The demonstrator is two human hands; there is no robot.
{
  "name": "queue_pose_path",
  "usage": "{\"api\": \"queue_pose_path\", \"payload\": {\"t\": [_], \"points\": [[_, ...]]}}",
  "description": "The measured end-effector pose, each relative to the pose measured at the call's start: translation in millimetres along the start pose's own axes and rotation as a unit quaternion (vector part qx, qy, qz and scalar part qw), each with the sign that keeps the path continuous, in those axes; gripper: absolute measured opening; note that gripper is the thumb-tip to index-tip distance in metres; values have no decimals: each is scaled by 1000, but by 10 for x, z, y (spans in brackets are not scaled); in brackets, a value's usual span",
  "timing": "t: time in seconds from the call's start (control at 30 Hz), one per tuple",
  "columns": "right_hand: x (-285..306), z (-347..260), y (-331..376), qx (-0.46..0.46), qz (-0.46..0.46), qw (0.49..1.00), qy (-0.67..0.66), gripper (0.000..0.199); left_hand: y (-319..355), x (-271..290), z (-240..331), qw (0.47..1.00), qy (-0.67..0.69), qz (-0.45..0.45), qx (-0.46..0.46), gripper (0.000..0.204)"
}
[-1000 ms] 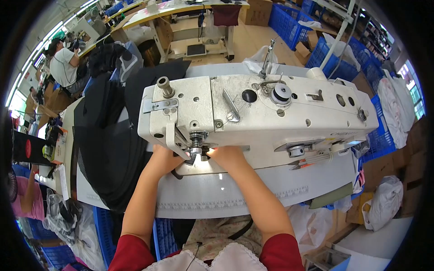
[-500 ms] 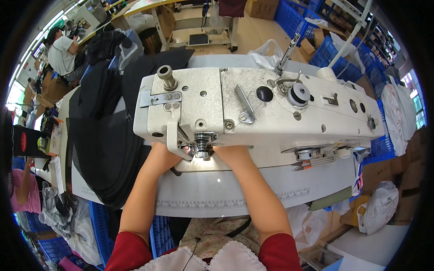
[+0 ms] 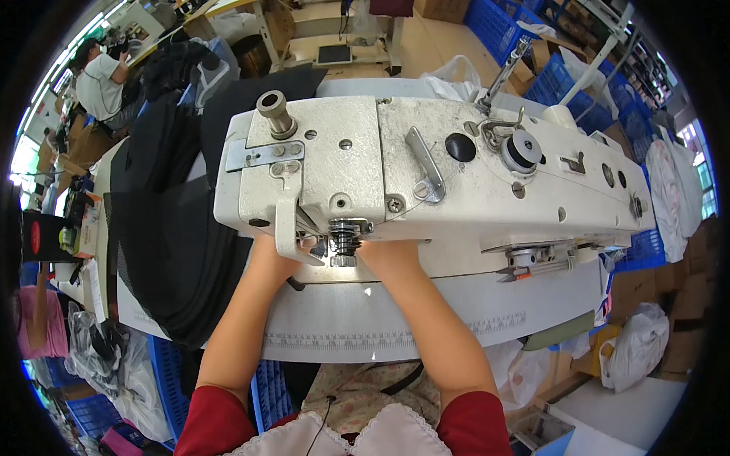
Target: The worker is using an industrial sewing machine to stitch together black fabric components for shoes.
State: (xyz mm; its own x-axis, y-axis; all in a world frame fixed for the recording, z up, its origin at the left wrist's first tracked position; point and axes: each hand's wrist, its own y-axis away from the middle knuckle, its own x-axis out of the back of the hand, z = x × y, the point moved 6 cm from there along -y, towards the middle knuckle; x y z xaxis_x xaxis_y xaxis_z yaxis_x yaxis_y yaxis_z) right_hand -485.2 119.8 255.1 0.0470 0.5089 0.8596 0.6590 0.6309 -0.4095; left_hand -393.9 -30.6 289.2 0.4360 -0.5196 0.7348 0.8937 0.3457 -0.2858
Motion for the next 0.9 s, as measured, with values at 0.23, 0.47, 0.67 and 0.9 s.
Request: {"api": "queue_pose_path", "payload": {"t": [0.23, 0.47, 0.67, 0.9], "points": [[-13, -12, -22, 7, 3, 1000, 30, 14, -27, 4, 24, 999, 4, 44, -16, 31], [-73, -1, 33, 3, 15, 1000, 21, 12, 10, -28, -6, 997, -15, 65, -25, 31], [-239, 53, 83, 5, -23, 1000, 13, 7, -1, -19, 66, 994, -18, 92, -59, 33], [-154, -12, 96, -12, -28, 999, -40, 5, 44, -30, 9, 995, 5, 90, -46, 33]]}}
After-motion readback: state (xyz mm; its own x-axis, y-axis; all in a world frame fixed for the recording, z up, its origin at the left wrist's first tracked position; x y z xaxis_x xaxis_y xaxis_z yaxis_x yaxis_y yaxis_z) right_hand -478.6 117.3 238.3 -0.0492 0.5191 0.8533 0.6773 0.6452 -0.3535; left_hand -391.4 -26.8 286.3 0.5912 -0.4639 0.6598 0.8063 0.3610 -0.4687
